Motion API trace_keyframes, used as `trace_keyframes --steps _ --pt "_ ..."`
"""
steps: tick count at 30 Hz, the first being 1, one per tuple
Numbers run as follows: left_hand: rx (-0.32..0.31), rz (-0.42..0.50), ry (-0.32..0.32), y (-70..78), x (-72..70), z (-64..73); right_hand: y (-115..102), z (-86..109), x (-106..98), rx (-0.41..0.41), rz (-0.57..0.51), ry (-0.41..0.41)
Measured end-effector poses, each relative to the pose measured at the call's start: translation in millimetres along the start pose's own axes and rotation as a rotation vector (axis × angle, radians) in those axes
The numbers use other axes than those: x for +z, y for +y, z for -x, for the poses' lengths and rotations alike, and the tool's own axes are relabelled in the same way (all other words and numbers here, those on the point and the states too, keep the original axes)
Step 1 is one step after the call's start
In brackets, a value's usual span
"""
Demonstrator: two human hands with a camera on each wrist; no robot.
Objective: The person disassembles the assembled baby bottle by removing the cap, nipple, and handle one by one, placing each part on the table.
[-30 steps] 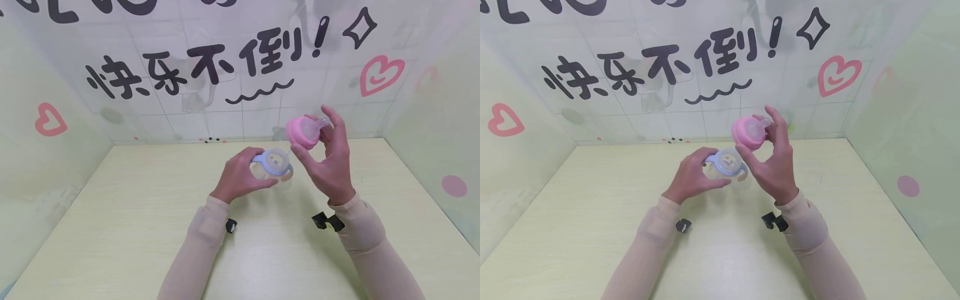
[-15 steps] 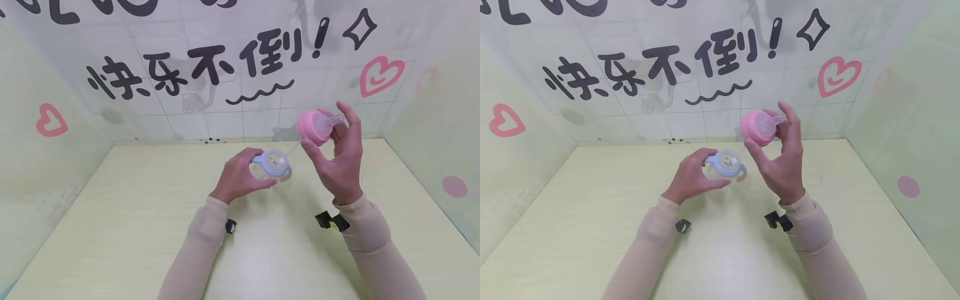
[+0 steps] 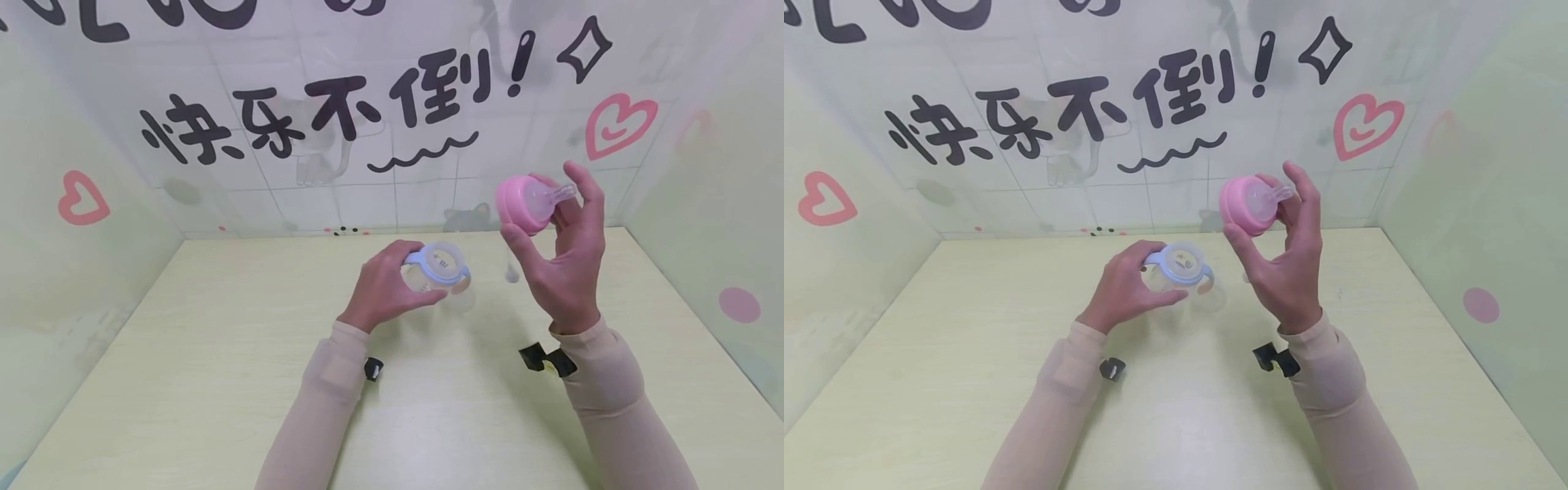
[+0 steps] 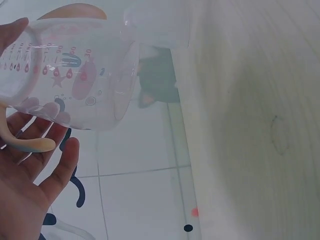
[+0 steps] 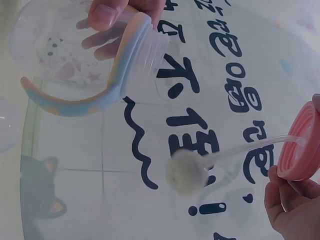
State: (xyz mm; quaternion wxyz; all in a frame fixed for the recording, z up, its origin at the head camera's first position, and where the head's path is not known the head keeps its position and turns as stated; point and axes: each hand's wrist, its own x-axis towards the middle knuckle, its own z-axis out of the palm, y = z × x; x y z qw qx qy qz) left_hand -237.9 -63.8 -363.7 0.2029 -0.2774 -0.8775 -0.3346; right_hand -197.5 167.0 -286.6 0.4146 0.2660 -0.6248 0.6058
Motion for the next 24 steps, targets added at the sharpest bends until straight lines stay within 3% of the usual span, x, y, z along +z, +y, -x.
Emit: trace_keyframes --steps 7,11,17,24 --pt "-0.024 0.007 0.019 -1.7 -3.9 0.2 9 -0.5 -6 -0.034 0.142 -0.045" --pt "-0.037 0.014 0.029 -3.3 -5.0 0.3 12 0.4 -11 -0.011 0.256 -0.119" --pt "-0.042 0.019 0.026 -4.4 -5.1 0.9 19 2.9 -17 0.127 0.415 -0.237" --pt "-0.039 0.022 0.025 -2.8 -6.3 -0.2 33 4.2 -23 0.353 0.482 -0.355"
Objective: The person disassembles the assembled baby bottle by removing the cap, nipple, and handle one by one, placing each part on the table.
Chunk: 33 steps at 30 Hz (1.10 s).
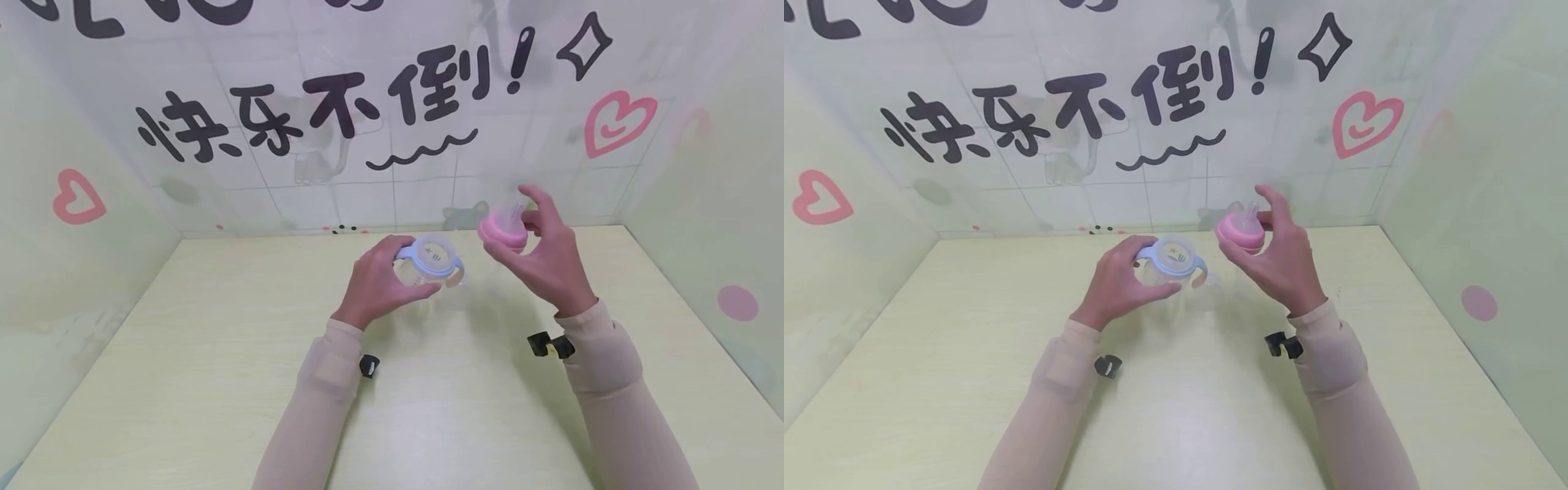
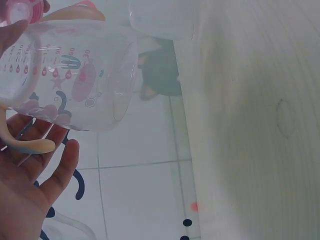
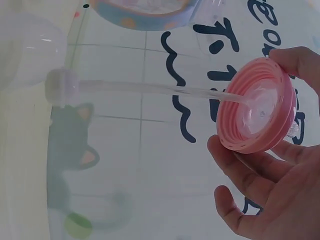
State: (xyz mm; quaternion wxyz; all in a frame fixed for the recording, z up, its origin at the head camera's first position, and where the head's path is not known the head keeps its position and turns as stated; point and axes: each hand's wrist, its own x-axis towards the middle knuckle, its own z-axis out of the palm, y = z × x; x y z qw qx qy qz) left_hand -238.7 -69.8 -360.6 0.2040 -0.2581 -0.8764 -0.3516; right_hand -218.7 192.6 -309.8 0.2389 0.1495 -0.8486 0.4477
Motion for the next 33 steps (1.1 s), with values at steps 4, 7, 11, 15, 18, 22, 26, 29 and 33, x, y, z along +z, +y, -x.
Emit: trace_keyframes --steps 4,7,11,15,18,22,26,29,33 --pt "-0.003 0.002 -0.002 0.0 -0.1 -0.7 5 -1.0 0 0.077 0.035 -0.078" --pt "0.0 0.002 -0.002 -0.2 0.0 -0.9 6 -1.1 0 0.121 0.062 -0.132" --pt "0.004 0.001 0.0 -0.9 0.6 -1.2 8 -1.3 -1 0.153 0.087 -0.189" --pt "0.003 0.001 0.001 -1.1 1.2 -1.3 14 -1.8 2 0.178 0.115 -0.22" --pt "0.002 0.003 0.001 -0.6 1.3 -1.3 22 -2.4 6 0.204 0.135 -0.241" --pt "-0.001 0.004 -0.003 0.4 1.6 -1.2 32 -3.1 11 0.228 0.144 -0.261" --pt "0.005 -0.002 -0.011 0.7 2.7 -1.1 39 -2.8 14 0.236 0.141 -0.277" --pt "0.012 -0.007 -0.014 0.9 2.9 -1.0 44 -2.5 15 0.238 0.139 -0.287" --pt "0.015 -0.006 -0.007 0.9 2.4 -0.5 49 -2.4 16 0.251 0.14 -0.297"
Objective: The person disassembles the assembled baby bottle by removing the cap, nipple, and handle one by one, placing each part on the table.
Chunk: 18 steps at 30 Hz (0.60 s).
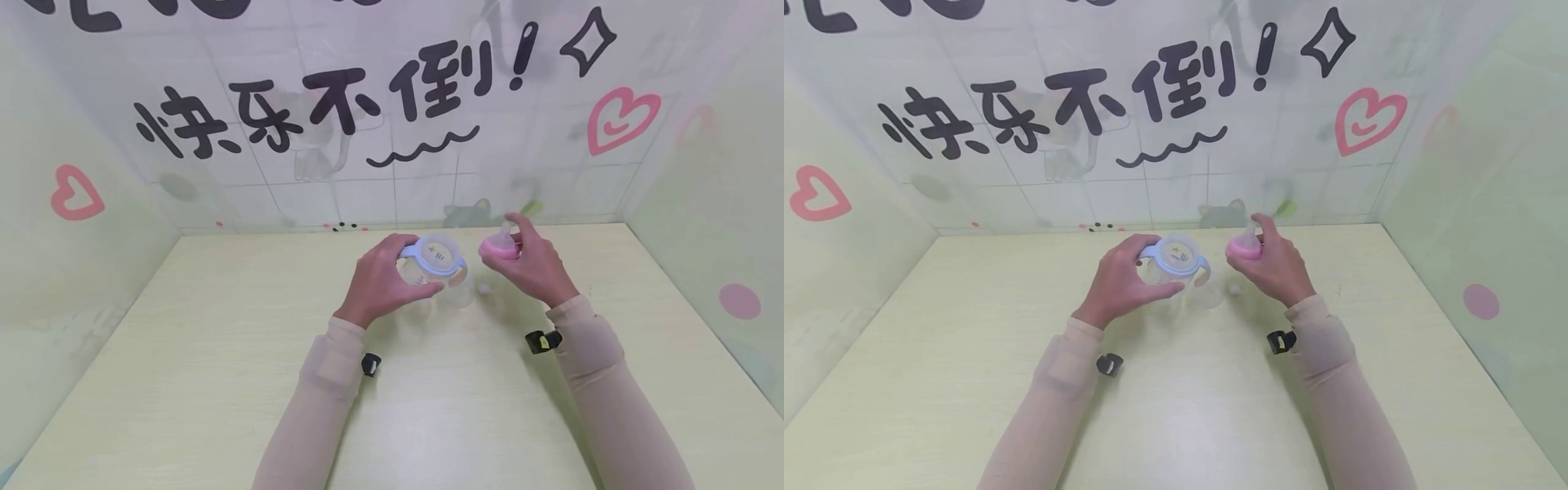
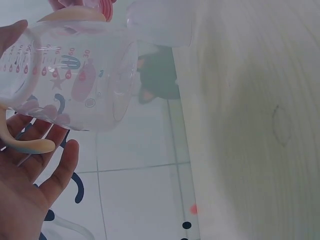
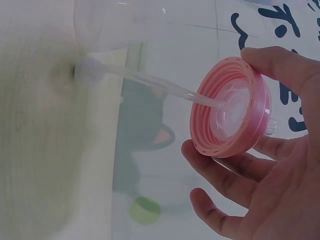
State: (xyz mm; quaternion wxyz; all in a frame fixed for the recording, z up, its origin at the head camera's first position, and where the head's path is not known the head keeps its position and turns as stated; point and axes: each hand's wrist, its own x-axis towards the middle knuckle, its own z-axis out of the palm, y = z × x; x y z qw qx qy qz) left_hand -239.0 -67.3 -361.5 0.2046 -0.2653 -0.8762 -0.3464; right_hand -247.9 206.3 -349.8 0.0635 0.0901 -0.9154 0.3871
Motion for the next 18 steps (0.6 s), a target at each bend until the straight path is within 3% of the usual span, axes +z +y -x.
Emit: trace_keyframes --steps 18 --pt "-0.006 -0.007 -0.01 -1.3 0.8 -0.3 30 -7.2 14 0.062 0.054 -0.108"
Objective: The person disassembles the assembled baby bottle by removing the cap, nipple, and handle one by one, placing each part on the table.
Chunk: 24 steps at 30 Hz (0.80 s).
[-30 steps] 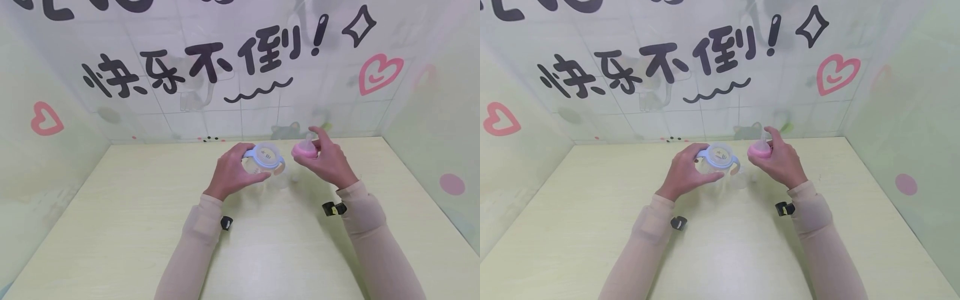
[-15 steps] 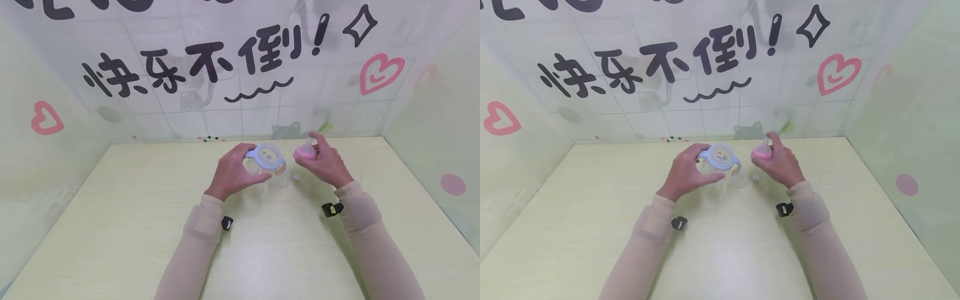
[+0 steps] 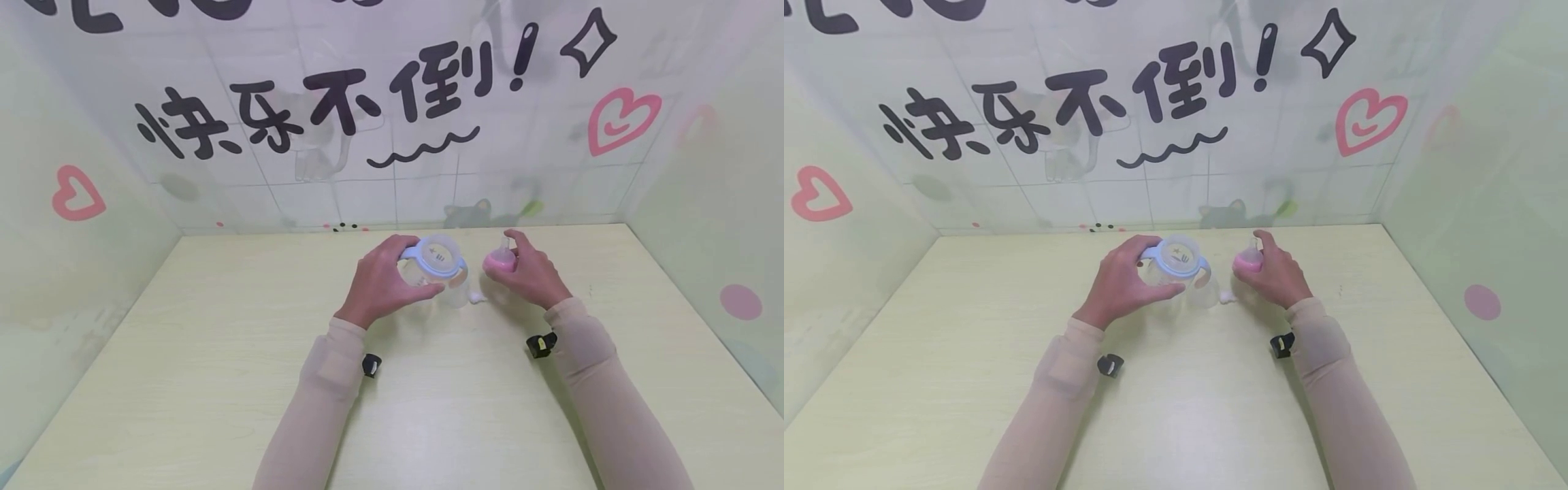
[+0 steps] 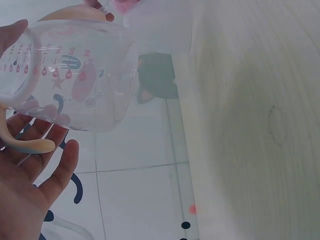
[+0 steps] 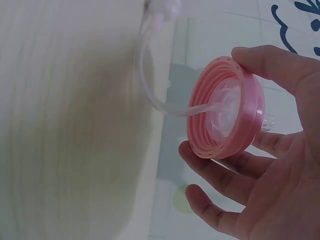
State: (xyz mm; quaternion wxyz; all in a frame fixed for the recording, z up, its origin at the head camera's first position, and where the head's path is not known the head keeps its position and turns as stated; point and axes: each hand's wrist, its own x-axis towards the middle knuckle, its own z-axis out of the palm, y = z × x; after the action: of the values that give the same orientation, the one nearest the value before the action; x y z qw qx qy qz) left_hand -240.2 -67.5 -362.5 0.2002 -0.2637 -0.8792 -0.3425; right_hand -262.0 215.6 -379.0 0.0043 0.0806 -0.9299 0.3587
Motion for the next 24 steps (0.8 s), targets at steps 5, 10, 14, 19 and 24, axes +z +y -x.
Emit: trace_keyframes --steps 5,10,14,19,24 --pt "-0.003 0.0 -0.002 0.2 0.1 0.0 5 -0.7 2 -0.006 0.038 -0.041" --pt "-0.003 0.003 -0.001 0.9 -0.1 0.1 9 -0.1 5 -0.025 0.067 -0.072" --pt "-0.002 0.006 0.001 0.9 0.1 0.2 10 0.1 7 -0.01 0.066 -0.093" --pt "-0.007 0.004 -0.001 0.5 0.5 0.2 10 0.4 9 -0.002 0.082 -0.106" --pt "-0.01 0.005 -0.003 0.1 0.5 0.3 9 0.1 11 -0.011 0.101 -0.105"
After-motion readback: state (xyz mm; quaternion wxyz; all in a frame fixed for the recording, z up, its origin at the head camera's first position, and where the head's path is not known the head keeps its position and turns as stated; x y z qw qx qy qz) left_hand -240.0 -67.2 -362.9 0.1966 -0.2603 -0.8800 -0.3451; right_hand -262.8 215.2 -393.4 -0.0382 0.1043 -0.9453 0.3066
